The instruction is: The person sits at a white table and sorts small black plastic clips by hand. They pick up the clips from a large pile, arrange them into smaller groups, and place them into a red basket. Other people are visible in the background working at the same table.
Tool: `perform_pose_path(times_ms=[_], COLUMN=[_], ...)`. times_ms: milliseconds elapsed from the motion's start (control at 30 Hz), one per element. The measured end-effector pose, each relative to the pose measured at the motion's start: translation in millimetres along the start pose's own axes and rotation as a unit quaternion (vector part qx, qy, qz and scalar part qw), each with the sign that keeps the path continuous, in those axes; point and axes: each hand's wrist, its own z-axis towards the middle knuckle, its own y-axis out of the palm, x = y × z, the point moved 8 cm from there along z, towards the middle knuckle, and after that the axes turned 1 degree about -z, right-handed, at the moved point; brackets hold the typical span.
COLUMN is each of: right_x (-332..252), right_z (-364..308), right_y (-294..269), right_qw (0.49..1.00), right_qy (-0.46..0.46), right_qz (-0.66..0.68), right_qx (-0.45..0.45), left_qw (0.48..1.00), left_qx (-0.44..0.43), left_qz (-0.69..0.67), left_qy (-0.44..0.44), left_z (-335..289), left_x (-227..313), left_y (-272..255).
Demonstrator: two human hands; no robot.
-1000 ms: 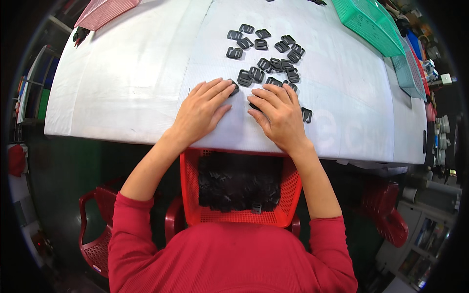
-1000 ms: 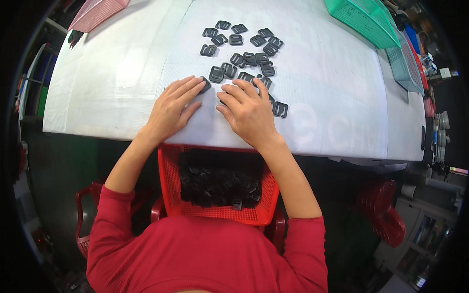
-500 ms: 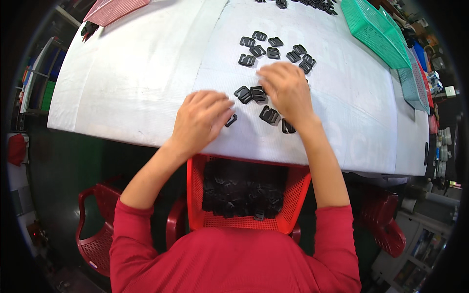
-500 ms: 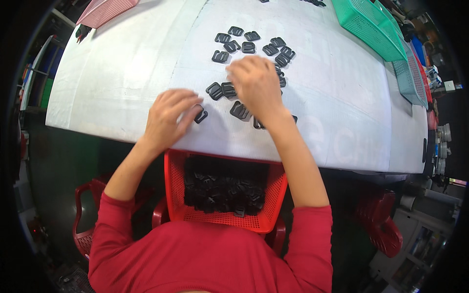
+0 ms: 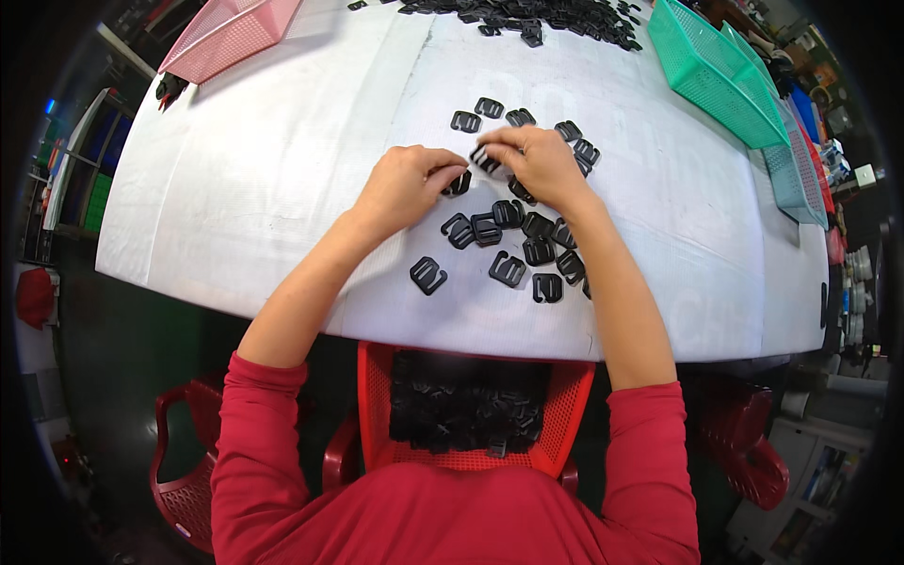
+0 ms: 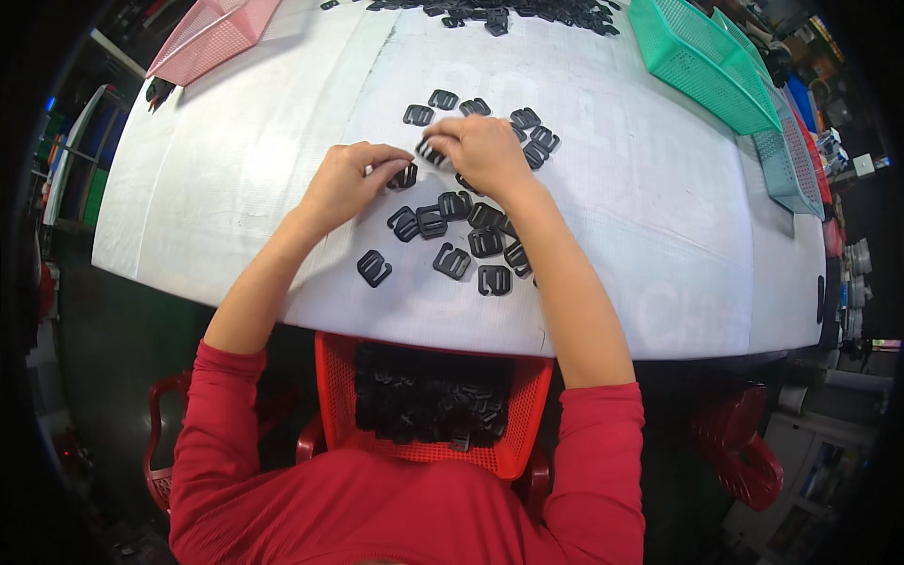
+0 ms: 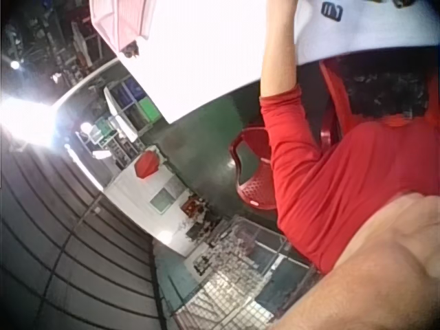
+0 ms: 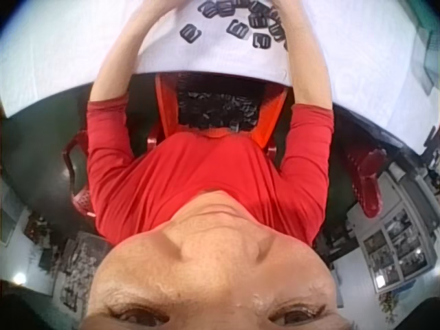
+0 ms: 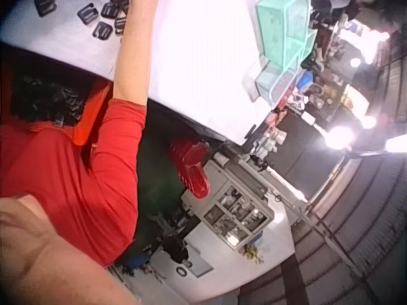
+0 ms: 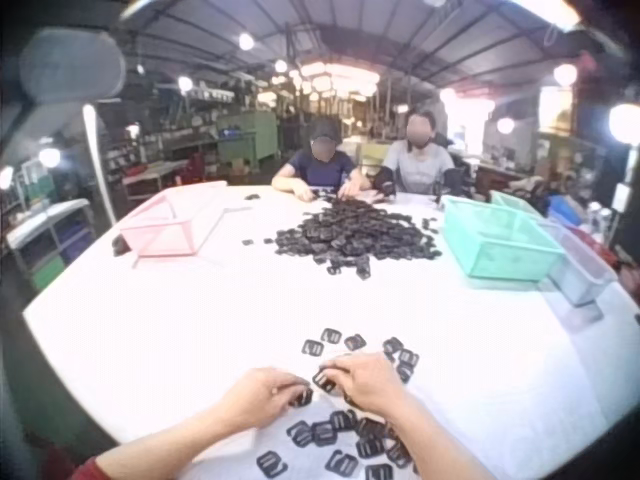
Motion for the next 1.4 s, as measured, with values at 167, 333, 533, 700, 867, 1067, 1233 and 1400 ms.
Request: perform_pose_path(times_ms=[167, 333, 533, 700, 867, 1067, 1233, 1400], right_x=[30.0, 64.0, 94.9, 109.3, 95.6, 65.9, 89.8, 78.9], right_z=[9.9, 22.4, -12.3, -42.0, -56.9, -57.8, -61.2, -74.9], right_y=[-45.1, -58.9, -75.0, -96.2, -109.7, -72.3, -92.1, -115.9], right_qw=[0.992, 0.984, 0.997, 0.982, 0.965, 0.987, 0.993, 0.982], right_qy=[-0.005, -0.041, 0.031, 0.126, 0.119, -0.089, 0.091, 0.112], right_qz=[-0.099, -0.146, -0.062, -0.133, -0.222, -0.122, -0.066, -0.142], right_qx=[0.072, 0.096, 0.046, 0.049, 0.078, 0.050, 0.045, 0.059], left_qw=[0.987, 0.977, 0.974, 0.963, 0.955, 0.982, 0.954, 0.977], left_qx=[0.074, 0.060, 0.011, 0.003, 0.027, -0.041, -0.033, -0.055], left_qz=[0.109, 0.112, 0.105, 0.136, 0.182, 0.088, 0.166, 0.084], left_qy=[0.088, 0.171, 0.201, 0.233, 0.233, 0.162, 0.246, 0.189], left_z=[28.9, 63.6, 72.6, 85.1, 95.6, 70.8, 30.3, 38.2], left_x=[2.0, 23.3, 44.9, 62.3, 62.6, 67.4, 79.4, 73.9], left_y=[-17.8, 14.9, 60.7, 83.8, 89.3, 64.9, 76.9, 77.4])
